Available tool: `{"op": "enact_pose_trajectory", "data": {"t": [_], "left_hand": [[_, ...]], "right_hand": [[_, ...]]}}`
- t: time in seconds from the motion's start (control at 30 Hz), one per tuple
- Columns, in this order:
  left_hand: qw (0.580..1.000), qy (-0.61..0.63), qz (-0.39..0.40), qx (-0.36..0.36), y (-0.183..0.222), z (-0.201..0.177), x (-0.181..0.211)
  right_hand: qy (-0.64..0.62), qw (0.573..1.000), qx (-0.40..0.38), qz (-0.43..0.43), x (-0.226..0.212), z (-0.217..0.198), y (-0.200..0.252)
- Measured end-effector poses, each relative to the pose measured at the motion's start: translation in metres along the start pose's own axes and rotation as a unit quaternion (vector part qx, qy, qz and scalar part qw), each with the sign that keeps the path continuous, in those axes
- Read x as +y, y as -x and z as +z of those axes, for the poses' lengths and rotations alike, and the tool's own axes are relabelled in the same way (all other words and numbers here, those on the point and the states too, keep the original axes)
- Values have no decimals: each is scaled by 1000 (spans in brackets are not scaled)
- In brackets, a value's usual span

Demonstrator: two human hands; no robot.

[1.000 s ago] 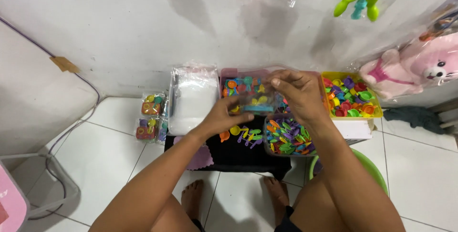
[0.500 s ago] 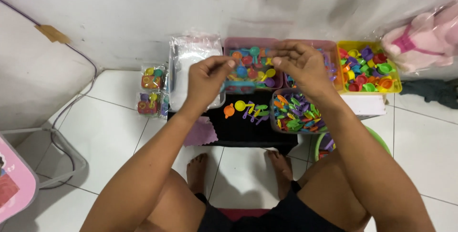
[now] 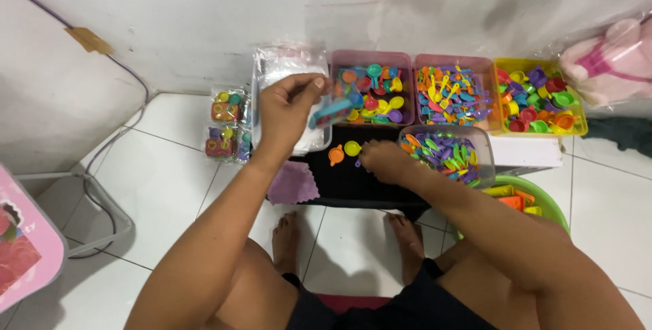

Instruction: Sorting small plastic toy components from bins and packing them into individual plastic bags.

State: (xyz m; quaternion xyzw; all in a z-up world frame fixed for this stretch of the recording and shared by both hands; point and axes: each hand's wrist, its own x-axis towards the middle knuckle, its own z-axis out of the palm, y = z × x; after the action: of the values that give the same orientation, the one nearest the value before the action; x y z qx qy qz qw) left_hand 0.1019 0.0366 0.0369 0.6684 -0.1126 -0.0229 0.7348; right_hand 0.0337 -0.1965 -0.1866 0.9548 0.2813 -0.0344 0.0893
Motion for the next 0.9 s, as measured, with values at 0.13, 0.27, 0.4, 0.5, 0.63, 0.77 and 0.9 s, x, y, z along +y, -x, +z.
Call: {"op": "enact_pose_trajectory", "data": {"t": [0.13, 0.27, 0.4, 0.5, 0.63, 0.77, 0.9], "left_hand": [[999, 29, -14, 8, 6, 8, 6], [998, 38, -43, 6, 9, 16, 4], [997, 24, -79, -3, 13, 22, 2], [996, 34, -85, -8, 15, 23, 3], [994, 62, -89, -16, 16, 25, 11], [993, 65, -86, -44, 12, 27, 1], [993, 64, -80, -59, 11, 29, -8]], "right_hand": [[44, 999, 28, -14, -4, 16, -5], [-5, 1000, 15, 5, 1, 8, -6], [-124, 987, -12, 104, 16, -9, -9], [-366, 916, 21, 162, 23, -89, -1], [-393, 900, 69, 176, 38, -137, 18], [-410, 877, 145, 203, 58, -160, 29], [-459, 834, 264, 151, 65, -181, 41]]}}
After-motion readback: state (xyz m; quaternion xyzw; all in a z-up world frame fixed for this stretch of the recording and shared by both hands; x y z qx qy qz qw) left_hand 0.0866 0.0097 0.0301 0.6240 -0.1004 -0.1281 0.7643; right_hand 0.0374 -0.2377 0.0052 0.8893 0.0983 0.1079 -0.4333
